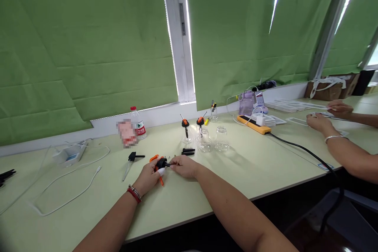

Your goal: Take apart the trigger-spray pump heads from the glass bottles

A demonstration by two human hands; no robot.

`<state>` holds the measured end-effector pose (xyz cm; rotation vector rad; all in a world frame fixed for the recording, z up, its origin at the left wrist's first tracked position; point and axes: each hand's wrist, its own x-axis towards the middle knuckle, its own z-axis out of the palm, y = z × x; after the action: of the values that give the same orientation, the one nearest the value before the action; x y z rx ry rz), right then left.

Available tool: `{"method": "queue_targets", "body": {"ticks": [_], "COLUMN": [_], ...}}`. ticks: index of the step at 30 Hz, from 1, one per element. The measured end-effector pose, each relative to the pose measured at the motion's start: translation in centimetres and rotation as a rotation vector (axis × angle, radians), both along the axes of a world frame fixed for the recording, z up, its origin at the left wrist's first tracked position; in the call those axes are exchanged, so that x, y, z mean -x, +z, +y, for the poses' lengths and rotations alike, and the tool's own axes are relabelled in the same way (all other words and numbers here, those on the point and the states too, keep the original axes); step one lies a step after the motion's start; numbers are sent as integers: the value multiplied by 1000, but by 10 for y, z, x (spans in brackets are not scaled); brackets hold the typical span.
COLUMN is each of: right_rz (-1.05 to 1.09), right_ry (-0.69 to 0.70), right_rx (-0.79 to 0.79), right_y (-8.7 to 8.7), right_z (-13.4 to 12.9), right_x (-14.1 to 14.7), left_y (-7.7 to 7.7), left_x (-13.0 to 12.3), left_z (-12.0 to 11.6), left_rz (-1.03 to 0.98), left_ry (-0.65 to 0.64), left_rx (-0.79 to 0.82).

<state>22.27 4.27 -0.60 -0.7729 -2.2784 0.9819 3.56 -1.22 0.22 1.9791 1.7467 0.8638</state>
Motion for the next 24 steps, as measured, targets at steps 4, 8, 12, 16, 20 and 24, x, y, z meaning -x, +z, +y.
{"method": "queue_targets", "body": {"ticks": [4, 8, 12, 16, 20, 24], "right_rz": [44, 101, 36, 16, 106, 205], "right_ry": [29, -83, -69, -27, -17, -65], "right_rx": [79, 228, 180, 270, 404, 513], "right_y": [2, 3, -1, -7, -9, -7], "right_z": [-1, 1, 0, -2, -2, -1], "right_x": [1, 3, 7, 9, 10, 12], "left_y": [6, 6, 5, 7, 11, 13], "left_x": [-3, -2, -1, -2, -1, 1], "left_z": [-6, -11, -15, -18, -19, -19], "left_rz": [-13, -76, -134, -198, -220, -208], "left_ry": [-103, -294, -412, -493, -531, -626], "left_rx": [82, 191, 303, 379, 424, 417]}}
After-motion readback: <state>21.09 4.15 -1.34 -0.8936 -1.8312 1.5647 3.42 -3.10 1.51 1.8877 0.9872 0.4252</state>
